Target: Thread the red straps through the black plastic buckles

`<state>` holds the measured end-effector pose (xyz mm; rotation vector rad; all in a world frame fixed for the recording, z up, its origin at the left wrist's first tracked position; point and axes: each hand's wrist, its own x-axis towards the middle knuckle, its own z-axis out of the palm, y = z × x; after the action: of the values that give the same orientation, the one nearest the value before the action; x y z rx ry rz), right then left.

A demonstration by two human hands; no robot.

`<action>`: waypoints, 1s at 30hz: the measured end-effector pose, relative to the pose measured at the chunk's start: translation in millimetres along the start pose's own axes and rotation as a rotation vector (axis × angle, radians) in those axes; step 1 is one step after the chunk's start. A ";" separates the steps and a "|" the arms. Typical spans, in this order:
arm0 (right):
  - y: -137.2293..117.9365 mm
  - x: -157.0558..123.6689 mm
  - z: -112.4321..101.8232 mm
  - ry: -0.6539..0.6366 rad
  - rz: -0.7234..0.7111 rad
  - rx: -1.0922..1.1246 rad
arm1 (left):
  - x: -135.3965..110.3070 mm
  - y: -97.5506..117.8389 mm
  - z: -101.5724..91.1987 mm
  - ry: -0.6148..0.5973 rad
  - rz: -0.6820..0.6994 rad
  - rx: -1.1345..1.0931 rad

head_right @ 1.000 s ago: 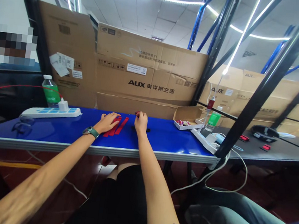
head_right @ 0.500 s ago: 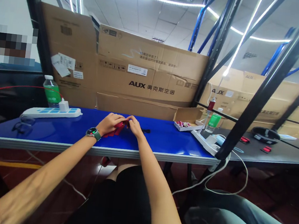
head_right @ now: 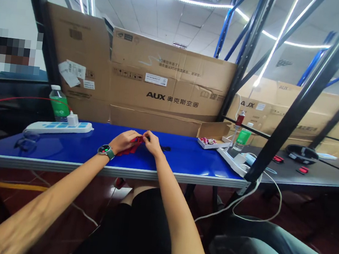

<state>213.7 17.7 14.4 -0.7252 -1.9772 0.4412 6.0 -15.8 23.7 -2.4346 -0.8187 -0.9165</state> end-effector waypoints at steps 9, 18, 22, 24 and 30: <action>-2.9 -3.0 -1.4 -0.027 0.137 -0.417 | -0.4 0.5 2.0 -0.006 -0.018 -0.076; 6.8 2.5 -2.7 0.022 0.134 -0.120 | -0.4 1.4 -1.0 0.100 -0.084 -0.170; 6.5 6.2 -3.2 0.132 0.101 0.101 | 0.1 0.9 -1.1 0.149 -0.101 -0.197; 5.8 8.5 -5.4 0.207 0.134 0.306 | -0.1 -0.2 -2.2 0.190 -0.127 -0.206; 5.6 9.8 -4.0 0.385 0.394 0.753 | -2.8 -3.1 -3.4 0.226 -0.165 -0.184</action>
<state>215.2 28.4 19.7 -0.6356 -1.1647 1.1132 0.7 -16.5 24.7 -2.3818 -0.8957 -1.3551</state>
